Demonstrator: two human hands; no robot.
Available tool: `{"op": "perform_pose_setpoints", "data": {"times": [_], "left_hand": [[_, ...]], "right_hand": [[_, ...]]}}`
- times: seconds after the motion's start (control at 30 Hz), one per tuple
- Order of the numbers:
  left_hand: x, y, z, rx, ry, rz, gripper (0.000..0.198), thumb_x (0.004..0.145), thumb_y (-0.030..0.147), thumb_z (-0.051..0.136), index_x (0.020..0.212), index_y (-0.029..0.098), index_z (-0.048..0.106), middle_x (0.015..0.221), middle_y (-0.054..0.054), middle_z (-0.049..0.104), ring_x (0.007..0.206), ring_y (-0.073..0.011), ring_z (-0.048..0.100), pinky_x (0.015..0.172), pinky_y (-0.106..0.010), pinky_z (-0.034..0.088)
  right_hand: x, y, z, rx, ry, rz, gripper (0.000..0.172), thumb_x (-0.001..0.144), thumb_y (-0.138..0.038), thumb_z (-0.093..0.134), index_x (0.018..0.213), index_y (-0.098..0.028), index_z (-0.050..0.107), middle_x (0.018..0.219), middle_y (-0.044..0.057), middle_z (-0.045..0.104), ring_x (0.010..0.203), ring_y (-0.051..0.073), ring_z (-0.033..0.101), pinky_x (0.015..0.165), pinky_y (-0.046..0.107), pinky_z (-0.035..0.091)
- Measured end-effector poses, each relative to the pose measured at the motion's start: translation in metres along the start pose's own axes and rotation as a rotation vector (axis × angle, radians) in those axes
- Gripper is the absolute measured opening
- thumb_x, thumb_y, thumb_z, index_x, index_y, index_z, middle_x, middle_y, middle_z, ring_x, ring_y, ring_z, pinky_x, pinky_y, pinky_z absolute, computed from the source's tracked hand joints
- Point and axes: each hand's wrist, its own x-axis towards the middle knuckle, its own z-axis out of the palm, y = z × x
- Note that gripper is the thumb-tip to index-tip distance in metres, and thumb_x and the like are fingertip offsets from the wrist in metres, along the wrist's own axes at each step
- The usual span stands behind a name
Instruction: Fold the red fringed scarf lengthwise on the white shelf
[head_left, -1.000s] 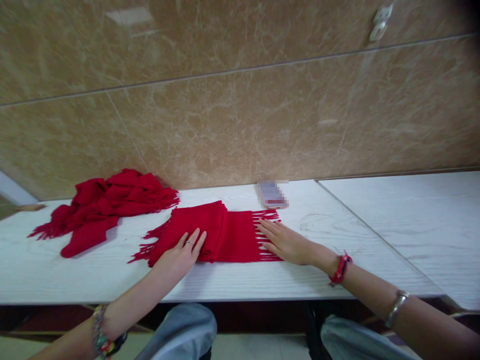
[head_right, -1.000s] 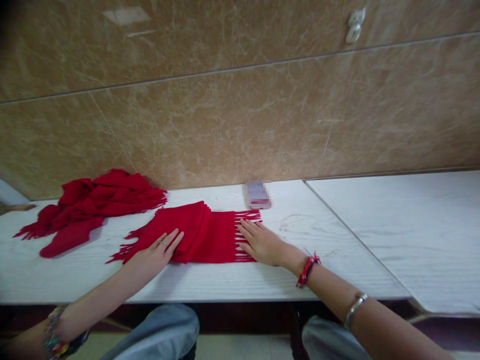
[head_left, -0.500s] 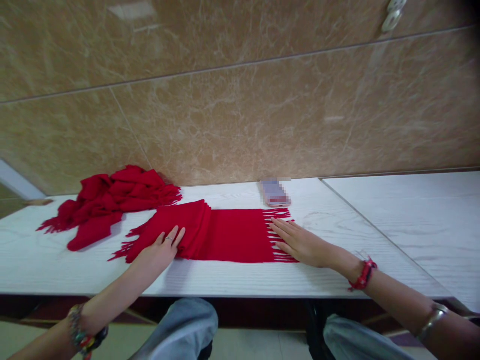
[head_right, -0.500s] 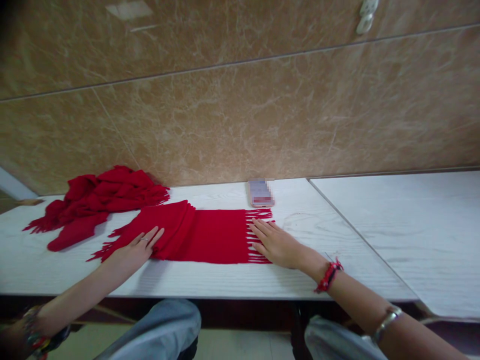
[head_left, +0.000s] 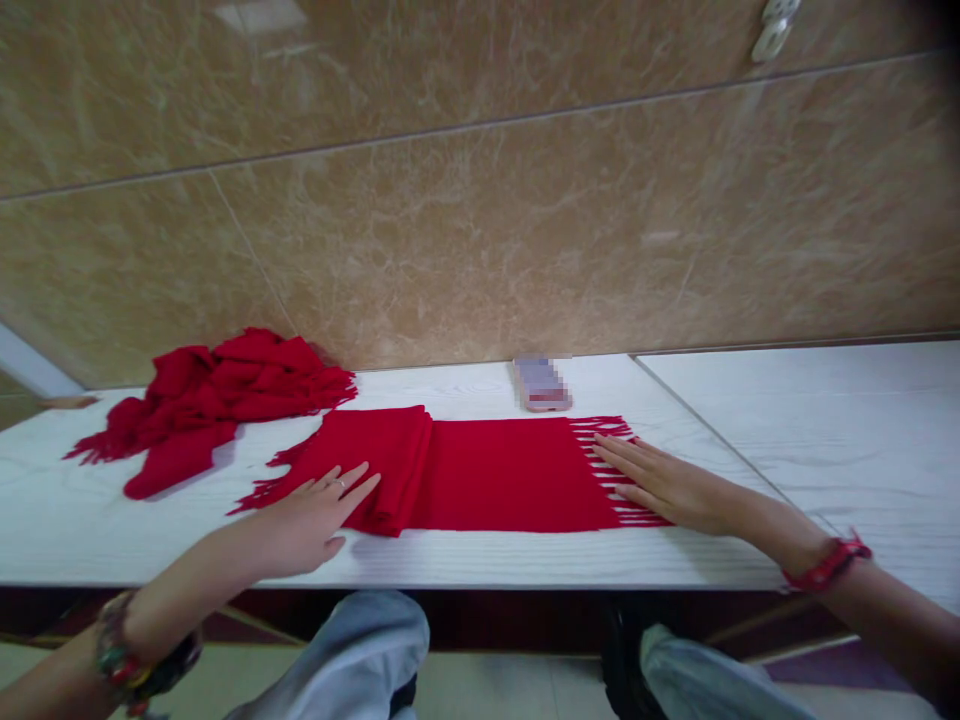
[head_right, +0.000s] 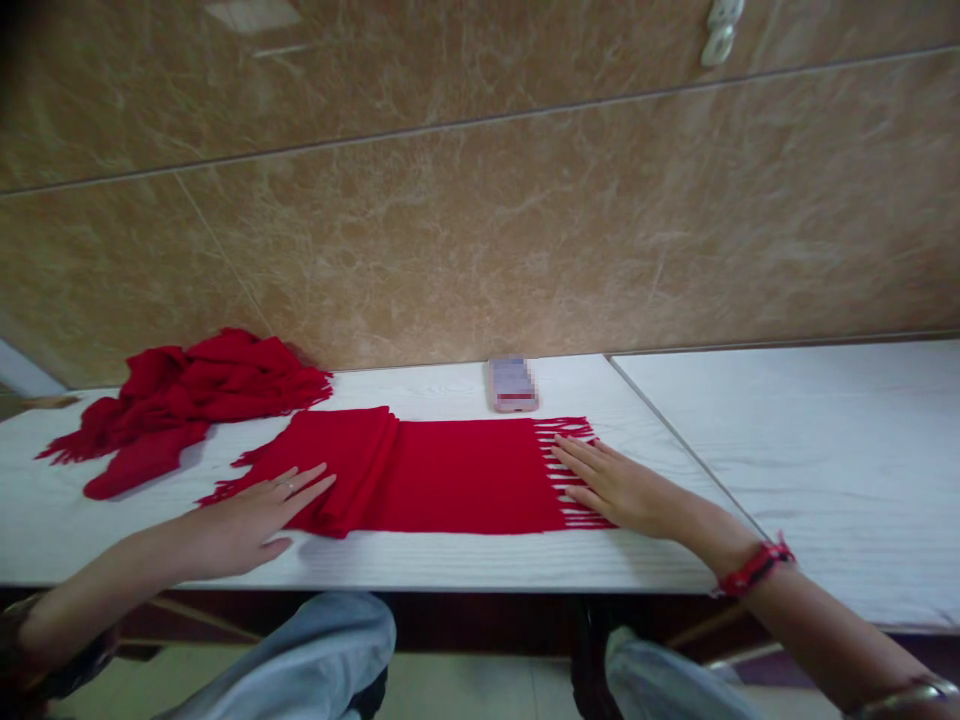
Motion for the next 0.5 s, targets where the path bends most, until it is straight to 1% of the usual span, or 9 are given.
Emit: {"op": "perform_pose_setpoints", "data": {"times": [0.03, 0.07, 0.1, 0.17, 0.23, 0.3, 0.37, 0.43, 0.5], "left_hand": [[0.001, 0.006, -0.015, -0.061, -0.053, 0.017, 0.07, 0.075, 0.025, 0.05, 0.138, 0.016, 0.02, 0.143, -0.011, 0.018, 0.129, -0.0284, 0.019, 0.102, -0.038, 0.028], [0.004, 0.014, -0.029, -0.105, -0.053, 0.036, 0.073, 0.076, 0.036, 0.05, 0.139, 0.016, 0.017, 0.143, -0.011, 0.017, 0.129, -0.0285, 0.017, 0.102, -0.039, 0.027], [0.01, 0.024, -0.042, -0.125, -0.001, 0.052, 0.074, 0.078, 0.043, 0.048, 0.139, 0.018, 0.015, 0.144, -0.01, 0.016, 0.13, -0.0281, 0.016, 0.102, -0.04, 0.026], [0.029, 0.047, -0.06, -0.105, 0.15, 0.065, 0.067, 0.082, 0.047, 0.043, 0.139, 0.02, 0.017, 0.145, -0.008, 0.014, 0.131, -0.029, 0.011, 0.103, -0.044, 0.022], [0.053, 0.069, -0.066, -0.077, 0.233, -0.002, 0.058, 0.085, 0.044, 0.041, 0.137, 0.023, 0.024, 0.145, -0.008, 0.013, 0.13, -0.034, 0.011, 0.099, -0.053, 0.023], [0.075, 0.086, -0.06, -0.069, 0.229, -0.084, 0.053, 0.084, 0.038, 0.044, 0.134, 0.025, 0.031, 0.145, -0.009, 0.012, 0.128, -0.0404, 0.011, 0.093, -0.061, 0.027], [0.093, 0.092, -0.045, -0.076, 0.208, -0.178, 0.049, 0.084, 0.032, 0.045, 0.132, 0.024, 0.036, 0.145, -0.01, 0.011, 0.126, -0.0452, 0.013, 0.086, -0.065, 0.031], [0.102, 0.089, -0.029, -0.07, 0.228, -0.228, 0.045, 0.085, 0.023, 0.04, 0.13, 0.025, 0.039, 0.145, -0.01, 0.011, 0.125, -0.0474, 0.014, 0.081, -0.067, 0.033], [0.103, 0.081, -0.016, -0.052, 0.286, -0.224, 0.048, 0.084, 0.013, 0.035, 0.13, 0.026, 0.04, 0.146, -0.007, 0.009, 0.125, -0.0476, 0.014, 0.079, -0.068, 0.035]], "right_hand": [[-0.001, 0.003, -0.003, -0.007, -0.002, 0.002, 0.049, 0.09, -0.035, 0.032, 0.135, -0.016, 0.03, 0.136, 0.012, 0.035, 0.125, 0.025, 0.032, 0.1, 0.048, 0.031], [-0.001, 0.006, -0.006, -0.014, -0.01, 0.002, 0.048, 0.09, -0.036, 0.033, 0.134, -0.017, 0.032, 0.135, 0.012, 0.037, 0.124, 0.025, 0.033, 0.099, 0.048, 0.032], [0.0, 0.006, -0.012, -0.021, -0.022, 0.002, 0.048, 0.089, -0.037, 0.033, 0.133, -0.017, 0.035, 0.134, 0.012, 0.038, 0.124, 0.025, 0.034, 0.099, 0.048, 0.032], [0.007, 0.0, -0.025, -0.03, -0.032, 0.006, 0.049, 0.088, -0.04, 0.035, 0.131, -0.016, 0.038, 0.133, 0.013, 0.041, 0.123, 0.025, 0.035, 0.099, 0.046, 0.033], [0.022, -0.016, -0.039, -0.039, -0.001, 0.024, 0.052, 0.088, -0.042, 0.036, 0.132, -0.015, 0.037, 0.133, 0.014, 0.04, 0.124, 0.024, 0.034, 0.101, 0.045, 0.032], [0.041, -0.038, -0.048, -0.047, 0.057, 0.046, 0.054, 0.088, -0.043, 0.035, 0.133, -0.014, 0.034, 0.136, 0.013, 0.036, 0.126, 0.024, 0.029, 0.103, 0.045, 0.028], [0.06, -0.06, -0.045, -0.035, 0.049, 0.038, 0.056, 0.088, -0.045, 0.032, 0.133, -0.011, 0.033, 0.138, 0.014, 0.032, 0.128, 0.025, 0.024, 0.104, 0.045, 0.026], [0.074, -0.074, -0.034, -0.005, 0.005, 0.029, 0.059, 0.088, -0.047, 0.031, 0.134, -0.01, 0.032, 0.139, 0.014, 0.03, 0.129, 0.026, 0.021, 0.104, 0.046, 0.024], [0.082, -0.08, -0.019, 0.03, -0.037, 0.022, 0.059, 0.088, -0.049, 0.028, 0.135, -0.012, 0.03, 0.139, 0.013, 0.029, 0.129, 0.025, 0.02, 0.104, 0.048, 0.022]]}}
